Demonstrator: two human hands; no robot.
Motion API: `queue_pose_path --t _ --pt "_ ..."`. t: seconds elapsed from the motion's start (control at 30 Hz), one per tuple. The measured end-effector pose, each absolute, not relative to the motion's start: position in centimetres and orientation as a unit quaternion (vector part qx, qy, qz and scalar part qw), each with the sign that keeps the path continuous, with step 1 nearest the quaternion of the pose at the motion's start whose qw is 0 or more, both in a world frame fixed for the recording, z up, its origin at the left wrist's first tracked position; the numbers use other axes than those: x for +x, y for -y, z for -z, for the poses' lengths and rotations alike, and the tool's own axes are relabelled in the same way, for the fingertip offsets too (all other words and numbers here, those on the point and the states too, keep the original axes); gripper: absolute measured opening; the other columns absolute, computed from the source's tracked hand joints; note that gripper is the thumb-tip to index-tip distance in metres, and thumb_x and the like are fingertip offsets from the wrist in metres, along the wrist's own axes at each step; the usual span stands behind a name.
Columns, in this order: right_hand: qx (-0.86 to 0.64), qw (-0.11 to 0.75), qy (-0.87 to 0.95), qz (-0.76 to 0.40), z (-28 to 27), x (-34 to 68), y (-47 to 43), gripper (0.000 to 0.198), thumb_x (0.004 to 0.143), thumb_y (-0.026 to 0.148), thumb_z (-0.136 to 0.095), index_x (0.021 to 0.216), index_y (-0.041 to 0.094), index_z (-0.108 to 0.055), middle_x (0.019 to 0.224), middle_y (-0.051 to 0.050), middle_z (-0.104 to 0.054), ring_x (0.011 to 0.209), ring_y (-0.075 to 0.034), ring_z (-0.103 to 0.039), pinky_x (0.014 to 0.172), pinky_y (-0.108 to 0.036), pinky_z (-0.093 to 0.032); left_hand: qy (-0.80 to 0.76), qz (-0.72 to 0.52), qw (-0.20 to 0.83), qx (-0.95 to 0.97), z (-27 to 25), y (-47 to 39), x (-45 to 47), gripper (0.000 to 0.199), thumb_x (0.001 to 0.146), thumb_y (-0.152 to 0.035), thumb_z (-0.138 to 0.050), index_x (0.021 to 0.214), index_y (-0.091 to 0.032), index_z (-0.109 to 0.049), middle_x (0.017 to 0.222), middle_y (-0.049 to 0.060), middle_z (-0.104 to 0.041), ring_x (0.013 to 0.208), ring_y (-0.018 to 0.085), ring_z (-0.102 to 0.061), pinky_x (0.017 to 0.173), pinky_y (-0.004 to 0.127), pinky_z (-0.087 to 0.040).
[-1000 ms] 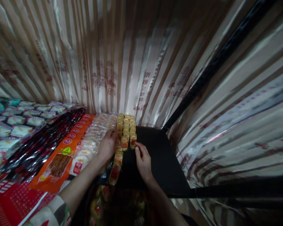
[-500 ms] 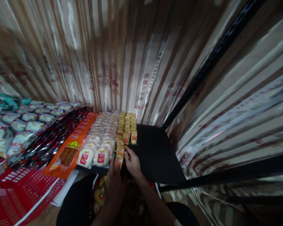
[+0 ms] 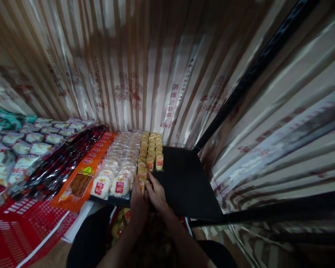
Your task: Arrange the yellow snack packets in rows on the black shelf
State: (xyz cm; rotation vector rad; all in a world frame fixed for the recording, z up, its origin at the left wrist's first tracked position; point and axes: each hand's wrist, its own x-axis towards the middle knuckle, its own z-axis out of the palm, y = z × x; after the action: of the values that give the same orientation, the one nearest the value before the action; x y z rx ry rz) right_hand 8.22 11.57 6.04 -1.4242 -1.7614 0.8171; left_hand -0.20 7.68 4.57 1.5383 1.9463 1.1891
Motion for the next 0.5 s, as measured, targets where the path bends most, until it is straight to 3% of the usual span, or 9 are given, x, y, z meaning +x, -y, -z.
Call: queue_pose_path --t 0.27,0.5 --pt "-0.545 0.396 0.659 -0.334 -5.9 7.5 -11.6 0.048 0.085 0.032 -0.040 0.131 0.021 -0.046 0.121 -0.008 -0.060 0.112 -0.020 -0.056 0.096 -0.035 -0.045 -0.696 -0.428 0.163 0.554 -4.1 -8.4 -0.2 0.050 0.090 -0.024 -0.029 0.137 -0.006 -0.025 0.137 0.021 -0.042 0.129 0.023 -0.038 0.107 0.042 -0.034" --pt "-0.530 0.455 0.619 -0.360 -5.4 7.3 -11.7 0.042 0.085 0.032 -0.042 0.124 0.018 -0.048 0.119 -0.010 -0.060 0.104 -0.019 -0.060 0.092 -0.034 -0.048 -0.681 -0.427 0.109 0.585 -3.1 -7.4 0.1 0.058 0.088 -0.025 -0.036 0.140 -0.007 -0.015 0.139 0.024 -0.036 0.132 0.029 -0.034 0.106 0.048 -0.034"
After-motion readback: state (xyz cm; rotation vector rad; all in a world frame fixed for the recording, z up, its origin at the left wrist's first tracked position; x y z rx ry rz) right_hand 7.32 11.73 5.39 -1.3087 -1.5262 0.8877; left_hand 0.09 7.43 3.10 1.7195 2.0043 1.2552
